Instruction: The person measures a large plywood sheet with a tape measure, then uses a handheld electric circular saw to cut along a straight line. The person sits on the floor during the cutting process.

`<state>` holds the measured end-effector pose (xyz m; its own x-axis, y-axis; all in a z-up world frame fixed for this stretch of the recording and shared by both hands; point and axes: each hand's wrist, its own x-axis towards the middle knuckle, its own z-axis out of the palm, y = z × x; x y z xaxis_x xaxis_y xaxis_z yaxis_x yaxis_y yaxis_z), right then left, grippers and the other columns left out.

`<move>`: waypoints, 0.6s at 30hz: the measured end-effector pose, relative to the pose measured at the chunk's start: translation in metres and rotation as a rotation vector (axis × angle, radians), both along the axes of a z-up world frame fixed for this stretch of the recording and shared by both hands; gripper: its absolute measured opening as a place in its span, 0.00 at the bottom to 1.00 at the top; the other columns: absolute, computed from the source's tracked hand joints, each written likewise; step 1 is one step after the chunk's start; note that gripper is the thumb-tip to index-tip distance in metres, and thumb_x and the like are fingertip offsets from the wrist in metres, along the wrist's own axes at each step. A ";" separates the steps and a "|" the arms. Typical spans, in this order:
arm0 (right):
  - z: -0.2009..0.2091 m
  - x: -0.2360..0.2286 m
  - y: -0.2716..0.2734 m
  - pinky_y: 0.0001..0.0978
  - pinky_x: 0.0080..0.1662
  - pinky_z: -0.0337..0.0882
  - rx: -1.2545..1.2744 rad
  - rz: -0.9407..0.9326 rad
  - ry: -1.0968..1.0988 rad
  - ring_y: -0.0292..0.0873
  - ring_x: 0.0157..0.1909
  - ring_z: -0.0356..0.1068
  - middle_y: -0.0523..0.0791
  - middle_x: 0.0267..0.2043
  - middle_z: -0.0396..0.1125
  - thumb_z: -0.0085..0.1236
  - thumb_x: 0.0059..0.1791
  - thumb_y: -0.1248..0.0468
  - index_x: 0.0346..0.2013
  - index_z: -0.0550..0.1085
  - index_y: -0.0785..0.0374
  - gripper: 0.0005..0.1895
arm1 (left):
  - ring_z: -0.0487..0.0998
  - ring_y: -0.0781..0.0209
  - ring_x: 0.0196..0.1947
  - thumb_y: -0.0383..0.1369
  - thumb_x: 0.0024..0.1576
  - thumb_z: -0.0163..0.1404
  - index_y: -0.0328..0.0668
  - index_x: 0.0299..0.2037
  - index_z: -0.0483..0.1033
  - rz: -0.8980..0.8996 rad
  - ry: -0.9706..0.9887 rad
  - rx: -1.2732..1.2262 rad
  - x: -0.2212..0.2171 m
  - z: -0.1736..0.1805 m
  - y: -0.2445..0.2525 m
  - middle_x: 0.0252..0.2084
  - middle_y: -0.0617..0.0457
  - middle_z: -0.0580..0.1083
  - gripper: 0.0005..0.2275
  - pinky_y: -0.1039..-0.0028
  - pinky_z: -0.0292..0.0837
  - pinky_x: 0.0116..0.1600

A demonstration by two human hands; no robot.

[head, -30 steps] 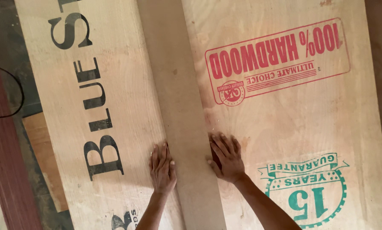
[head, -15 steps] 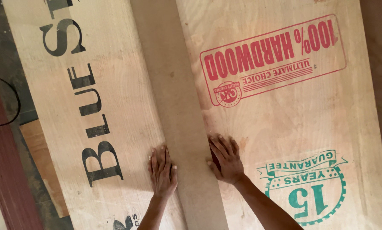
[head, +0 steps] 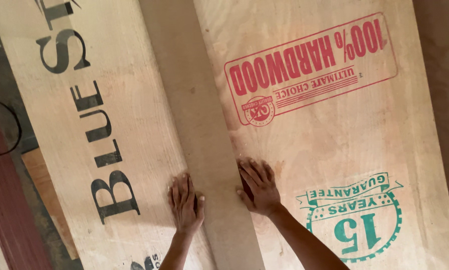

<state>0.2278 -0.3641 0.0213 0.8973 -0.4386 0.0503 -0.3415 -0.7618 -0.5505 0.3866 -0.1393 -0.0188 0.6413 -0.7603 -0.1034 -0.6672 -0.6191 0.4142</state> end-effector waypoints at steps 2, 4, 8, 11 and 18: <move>0.000 0.004 -0.002 0.58 0.72 0.43 -0.003 -0.011 -0.012 0.53 0.76 0.49 0.48 0.74 0.56 0.54 0.49 0.50 0.65 0.68 0.65 0.33 | 0.41 0.38 0.78 0.53 0.65 0.28 0.35 0.73 0.54 -0.018 -0.026 0.013 0.006 -0.001 -0.002 0.78 0.47 0.51 0.33 0.48 0.30 0.77; 0.002 0.001 0.002 0.58 0.73 0.43 -0.005 -0.016 -0.034 0.53 0.76 0.50 0.48 0.74 0.56 0.54 0.50 0.50 0.64 0.68 0.65 0.32 | 0.41 0.38 0.79 0.55 0.66 0.29 0.35 0.73 0.54 -0.025 -0.023 0.009 0.002 0.001 0.002 0.79 0.46 0.51 0.34 0.47 0.29 0.78; 0.003 0.001 -0.002 0.57 0.73 0.43 0.013 -0.026 -0.003 0.52 0.76 0.50 0.48 0.74 0.56 0.54 0.50 0.50 0.64 0.68 0.65 0.32 | 0.38 0.36 0.79 0.55 0.65 0.31 0.33 0.74 0.53 -0.026 -0.005 0.002 0.003 -0.001 -0.001 0.78 0.44 0.50 0.35 0.44 0.26 0.76; 0.002 0.003 0.000 0.57 0.73 0.43 -0.001 -0.022 -0.017 0.52 0.76 0.50 0.47 0.73 0.57 0.54 0.50 0.50 0.64 0.68 0.64 0.32 | 0.38 0.36 0.79 0.54 0.65 0.31 0.33 0.73 0.54 -0.028 0.003 0.012 0.003 -0.001 0.002 0.79 0.45 0.50 0.35 0.44 0.26 0.77; -0.001 0.000 -0.004 0.57 0.73 0.42 0.018 0.008 0.014 0.52 0.77 0.48 0.47 0.75 0.55 0.55 0.50 0.48 0.66 0.67 0.63 0.34 | 0.39 0.39 0.79 0.56 0.65 0.29 0.33 0.73 0.54 -0.014 0.006 -0.002 0.002 -0.004 0.001 0.79 0.47 0.50 0.35 0.45 0.27 0.77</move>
<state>0.2276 -0.3676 0.0204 0.9013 -0.4321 0.0302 -0.3431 -0.7547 -0.5592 0.3889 -0.1379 -0.0232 0.6300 -0.7694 -0.1055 -0.6735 -0.6089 0.4191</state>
